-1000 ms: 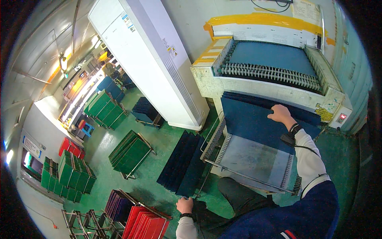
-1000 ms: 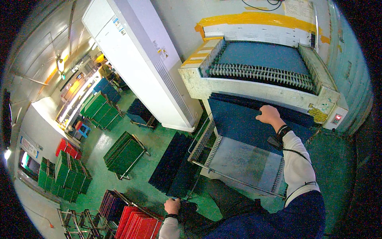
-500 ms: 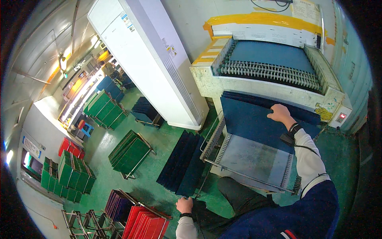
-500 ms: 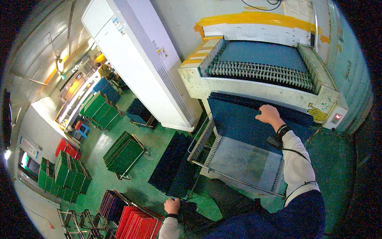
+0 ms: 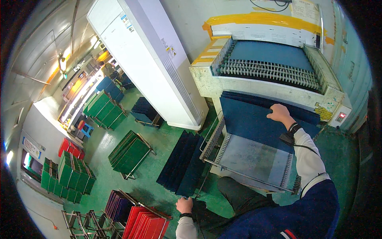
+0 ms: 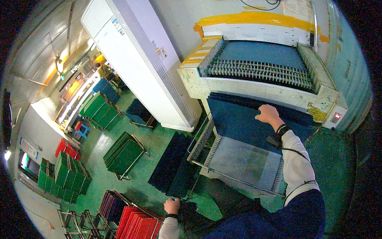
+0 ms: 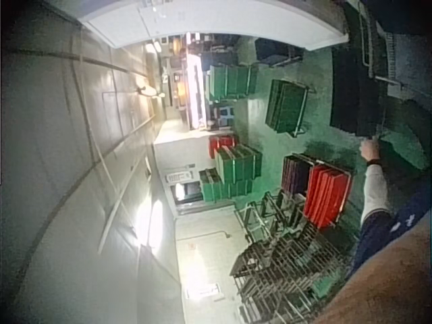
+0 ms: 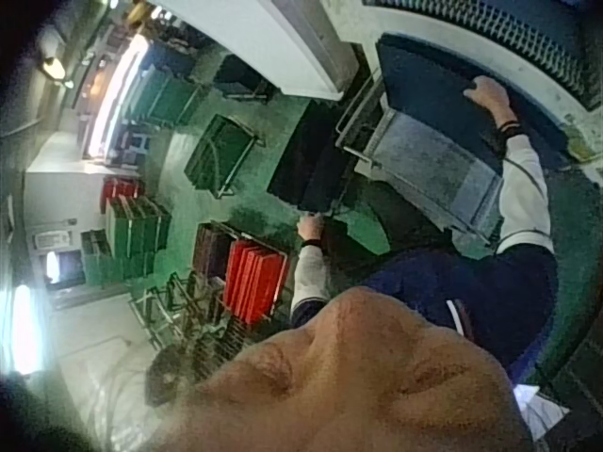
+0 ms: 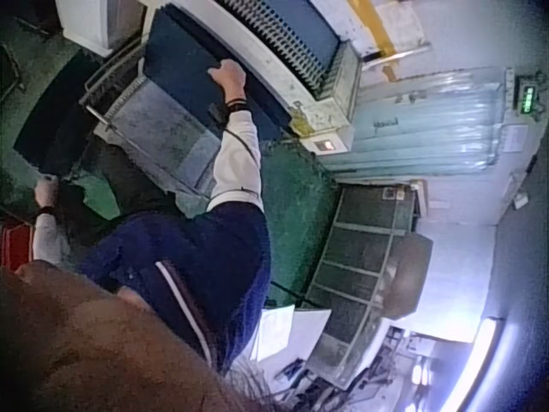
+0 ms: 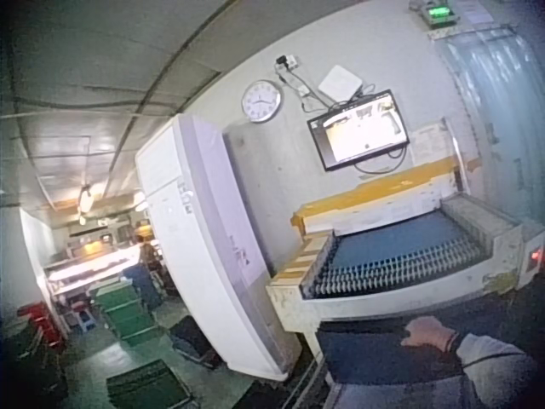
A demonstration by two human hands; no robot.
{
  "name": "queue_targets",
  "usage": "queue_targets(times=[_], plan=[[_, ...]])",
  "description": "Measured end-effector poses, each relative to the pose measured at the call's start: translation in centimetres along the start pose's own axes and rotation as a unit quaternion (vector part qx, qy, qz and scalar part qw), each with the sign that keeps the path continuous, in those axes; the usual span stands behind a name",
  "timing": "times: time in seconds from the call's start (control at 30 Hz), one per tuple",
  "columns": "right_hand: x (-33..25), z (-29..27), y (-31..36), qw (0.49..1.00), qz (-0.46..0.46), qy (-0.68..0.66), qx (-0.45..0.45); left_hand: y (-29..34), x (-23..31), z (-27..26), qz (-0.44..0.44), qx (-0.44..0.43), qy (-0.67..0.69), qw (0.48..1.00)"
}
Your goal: Feeding thin blue rectangular panels from a storage rack into a processing machine and stacking them.
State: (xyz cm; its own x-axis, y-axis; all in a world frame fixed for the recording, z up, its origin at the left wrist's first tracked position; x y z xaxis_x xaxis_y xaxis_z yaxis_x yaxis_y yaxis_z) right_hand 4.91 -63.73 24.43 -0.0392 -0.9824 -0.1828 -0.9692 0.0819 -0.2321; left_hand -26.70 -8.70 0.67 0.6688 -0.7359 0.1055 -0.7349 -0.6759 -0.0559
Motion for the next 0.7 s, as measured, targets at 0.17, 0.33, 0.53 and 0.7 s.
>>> queue_targets(times=[0.17, 0.33, 0.53, 0.7], plan=[[-0.11, -0.20, 0.07, 1.000, 0.001, 0.005, -0.006, -0.02, 0.17, -0.27, -0.002, -0.007, 0.004, 1.000], [-0.12, -0.11, 0.02, 1.000, 0.005, 0.002, -0.013, 0.02, 0.28, -0.46, -0.007, -0.010, 0.002, 1.000], [-0.05, 0.04, 0.03, 1.000, 0.000, 0.004, -0.006, 0.14, 0.41, -0.65, -0.013, -0.007, 0.009, 1.000], [0.02, 0.15, 0.04, 1.000, -0.004, 0.000, 0.003, 0.18, 0.21, -0.62, 0.014, 0.023, 0.038, 0.999]])
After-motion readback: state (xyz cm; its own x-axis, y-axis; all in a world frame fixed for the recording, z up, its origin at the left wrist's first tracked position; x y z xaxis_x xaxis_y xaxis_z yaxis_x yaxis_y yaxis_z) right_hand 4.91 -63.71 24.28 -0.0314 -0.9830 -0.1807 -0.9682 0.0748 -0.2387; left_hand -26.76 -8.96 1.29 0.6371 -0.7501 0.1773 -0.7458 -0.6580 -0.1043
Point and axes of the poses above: each hand's wrist, its own y-axis away from the middle knuckle, its own z-axis out of the palm, x = y × z, the point moved 1 cm from there along -y, towards the middle knuckle, and after that the axes turned 13 degrees about x, right-handed, at the moved point
